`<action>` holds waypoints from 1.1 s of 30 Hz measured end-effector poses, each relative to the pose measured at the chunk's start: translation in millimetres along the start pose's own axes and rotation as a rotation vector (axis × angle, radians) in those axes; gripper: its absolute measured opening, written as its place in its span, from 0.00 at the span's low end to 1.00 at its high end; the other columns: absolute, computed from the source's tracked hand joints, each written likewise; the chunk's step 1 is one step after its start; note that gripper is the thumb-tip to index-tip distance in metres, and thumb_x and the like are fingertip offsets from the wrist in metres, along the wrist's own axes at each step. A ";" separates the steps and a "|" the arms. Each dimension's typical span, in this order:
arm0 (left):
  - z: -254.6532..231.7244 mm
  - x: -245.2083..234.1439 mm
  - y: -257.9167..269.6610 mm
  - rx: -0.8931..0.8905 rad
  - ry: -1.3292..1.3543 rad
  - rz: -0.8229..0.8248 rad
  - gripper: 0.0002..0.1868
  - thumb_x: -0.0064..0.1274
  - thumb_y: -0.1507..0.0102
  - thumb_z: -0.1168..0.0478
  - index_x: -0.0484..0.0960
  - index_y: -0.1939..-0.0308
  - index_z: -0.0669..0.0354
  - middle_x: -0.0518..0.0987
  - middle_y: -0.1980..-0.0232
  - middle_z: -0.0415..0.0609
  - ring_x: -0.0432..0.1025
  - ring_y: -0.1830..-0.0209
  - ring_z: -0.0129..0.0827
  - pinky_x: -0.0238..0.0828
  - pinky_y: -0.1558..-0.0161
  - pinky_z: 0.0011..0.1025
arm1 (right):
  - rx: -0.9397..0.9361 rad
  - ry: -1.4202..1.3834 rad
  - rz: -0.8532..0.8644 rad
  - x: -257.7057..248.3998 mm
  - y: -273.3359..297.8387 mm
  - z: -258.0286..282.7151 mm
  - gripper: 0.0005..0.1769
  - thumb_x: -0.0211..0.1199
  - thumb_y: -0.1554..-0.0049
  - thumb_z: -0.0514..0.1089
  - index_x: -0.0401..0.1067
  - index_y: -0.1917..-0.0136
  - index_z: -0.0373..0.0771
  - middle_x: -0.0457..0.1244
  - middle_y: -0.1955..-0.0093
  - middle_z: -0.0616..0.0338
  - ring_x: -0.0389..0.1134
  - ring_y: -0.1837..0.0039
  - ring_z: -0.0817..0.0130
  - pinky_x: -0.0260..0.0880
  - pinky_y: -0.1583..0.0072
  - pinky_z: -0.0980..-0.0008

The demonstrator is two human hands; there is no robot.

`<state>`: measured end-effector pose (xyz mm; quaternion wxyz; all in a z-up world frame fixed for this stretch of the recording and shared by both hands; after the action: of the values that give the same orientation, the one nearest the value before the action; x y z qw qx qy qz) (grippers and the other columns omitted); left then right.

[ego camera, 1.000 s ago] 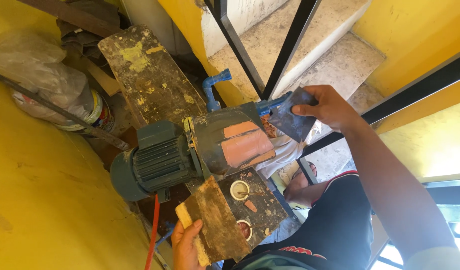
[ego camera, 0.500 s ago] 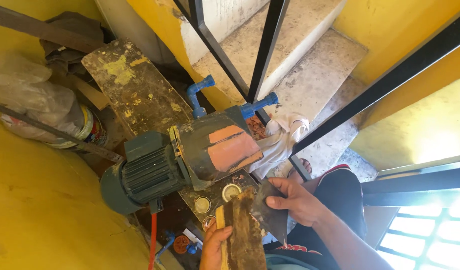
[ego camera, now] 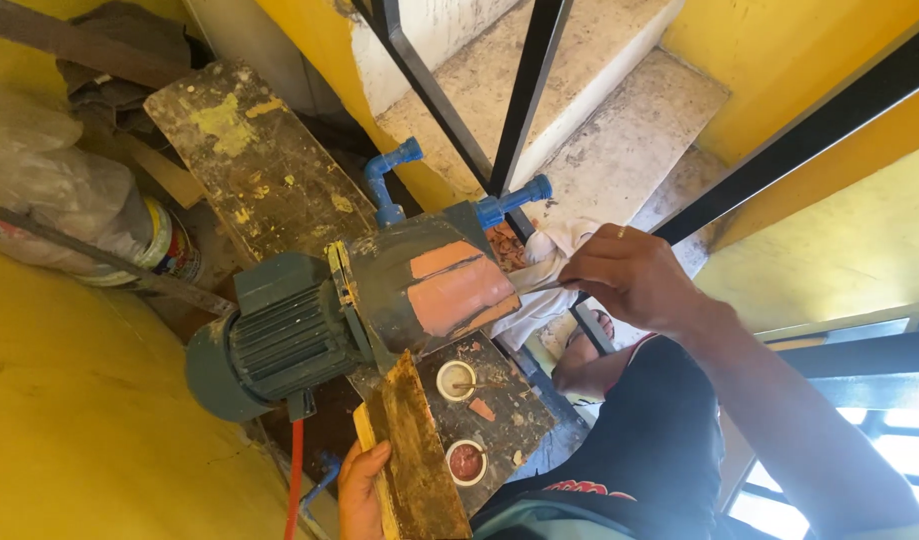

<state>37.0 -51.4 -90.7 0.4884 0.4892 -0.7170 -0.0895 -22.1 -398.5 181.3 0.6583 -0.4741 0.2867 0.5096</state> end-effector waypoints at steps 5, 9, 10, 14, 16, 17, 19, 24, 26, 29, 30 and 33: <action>-17.0 27.6 25.4 0.015 0.024 -0.032 0.26 0.46 0.41 0.62 0.74 0.41 0.73 0.83 0.53 0.64 0.81 0.62 0.44 0.82 0.62 0.41 | -0.150 0.183 0.080 16.3 -10.8 11.9 0.09 0.71 0.51 0.43 0.78 0.54 0.46 0.69 0.55 0.66 0.69 0.49 0.62 0.70 0.50 0.61; -17.6 25.1 27.6 0.011 0.058 -0.055 0.25 0.46 0.40 0.63 0.74 0.41 0.75 0.83 0.54 0.64 0.82 0.63 0.44 0.83 0.63 0.41 | -0.151 0.242 0.086 22.9 -14.7 10.8 0.09 0.71 0.51 0.44 0.78 0.54 0.48 0.68 0.56 0.67 0.69 0.49 0.63 0.70 0.51 0.62; -15.9 22.3 27.4 0.010 0.060 -0.058 0.25 0.46 0.40 0.63 0.74 0.41 0.75 0.83 0.54 0.64 0.82 0.63 0.44 0.83 0.63 0.41 | -0.151 0.241 0.089 24.1 -15.2 11.9 0.09 0.71 0.51 0.44 0.78 0.54 0.48 0.68 0.56 0.67 0.69 0.49 0.63 0.70 0.51 0.62; -12.4 18.4 26.5 -0.003 0.069 -0.065 0.25 0.46 0.40 0.62 0.74 0.40 0.73 0.83 0.53 0.63 0.81 0.62 0.44 0.83 0.63 0.42 | -0.143 0.292 0.110 28.9 -17.6 14.0 0.09 0.71 0.51 0.45 0.77 0.55 0.48 0.67 0.57 0.67 0.68 0.51 0.64 0.69 0.52 0.62; -13.6 20.6 28.8 -0.010 0.075 -0.074 0.25 0.46 0.40 0.62 0.74 0.40 0.71 0.83 0.53 0.62 0.81 0.62 0.44 0.83 0.62 0.42 | -0.137 0.302 0.121 30.5 -19.8 14.5 0.08 0.71 0.51 0.45 0.77 0.56 0.48 0.67 0.58 0.67 0.68 0.51 0.64 0.69 0.52 0.62; -13.8 22.5 30.1 -0.020 0.083 -0.076 0.26 0.45 0.40 0.62 0.73 0.39 0.70 0.83 0.52 0.61 0.81 0.61 0.43 0.83 0.62 0.42 | -0.144 0.308 0.111 30.5 -20.7 15.0 0.08 0.71 0.51 0.45 0.77 0.56 0.49 0.67 0.58 0.67 0.68 0.52 0.64 0.69 0.53 0.62; -13.6 23.6 30.7 -0.029 0.090 -0.078 0.26 0.45 0.40 0.62 0.72 0.38 0.69 0.83 0.52 0.61 0.81 0.60 0.43 0.83 0.61 0.41 | -0.150 0.315 0.100 30.7 -24.3 14.3 0.08 0.71 0.51 0.46 0.77 0.56 0.49 0.67 0.58 0.67 0.68 0.52 0.64 0.69 0.53 0.62; -10.1 18.2 26.2 -0.025 0.109 -0.037 0.28 0.45 0.40 0.62 0.71 0.36 0.68 0.82 0.50 0.60 0.81 0.59 0.43 0.83 0.61 0.41 | -0.104 0.319 0.171 30.5 -41.6 7.6 0.07 0.70 0.49 0.48 0.77 0.56 0.48 0.67 0.60 0.66 0.69 0.51 0.63 0.69 0.52 0.60; -6.4 9.0 20.9 -0.024 0.094 -0.027 0.28 0.46 0.40 0.62 0.71 0.36 0.69 0.82 0.51 0.62 0.81 0.60 0.43 0.83 0.61 0.41 | -0.083 0.314 0.201 32.5 -48.1 1.4 0.07 0.70 0.48 0.48 0.77 0.56 0.48 0.67 0.59 0.66 0.69 0.51 0.62 0.70 0.51 0.60; -4.2 3.8 20.0 -0.026 0.074 -0.008 0.29 0.46 0.40 0.61 0.70 0.36 0.70 0.83 0.52 0.63 0.81 0.60 0.44 0.83 0.61 0.42 | -0.023 0.282 0.257 35.2 -56.8 -7.8 0.07 0.69 0.48 0.48 0.77 0.55 0.49 0.68 0.57 0.64 0.69 0.50 0.61 0.70 0.50 0.59; -4.7 4.5 19.6 -0.026 0.068 0.005 0.29 0.47 0.41 0.61 0.70 0.36 0.70 0.83 0.52 0.63 0.81 0.60 0.45 0.83 0.61 0.42 | 0.016 0.258 0.278 35.6 -60.0 -12.2 0.07 0.69 0.48 0.48 0.78 0.54 0.50 0.69 0.56 0.63 0.70 0.49 0.60 0.71 0.50 0.59; -1.5 -3.5 15.6 -0.021 0.058 -0.017 0.29 0.47 0.41 0.62 0.70 0.36 0.70 0.83 0.52 0.62 0.82 0.60 0.44 0.83 0.61 0.42 | 0.084 0.266 0.339 36.4 -69.0 -20.4 0.11 0.70 0.49 0.50 0.79 0.52 0.51 0.69 0.55 0.61 0.69 0.47 0.57 0.70 0.49 0.57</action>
<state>28.8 -40.1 -82.6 0.5132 0.4926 -0.6974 -0.0870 56.6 -404.7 165.0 0.5388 -0.4544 0.4675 0.5335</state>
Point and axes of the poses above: each hand's wrist, its own y-axis away from the middle knuckle, its own x-axis out of the palm, z = x × y, the point moved 7 cm from there along -y, towards the middle knuckle
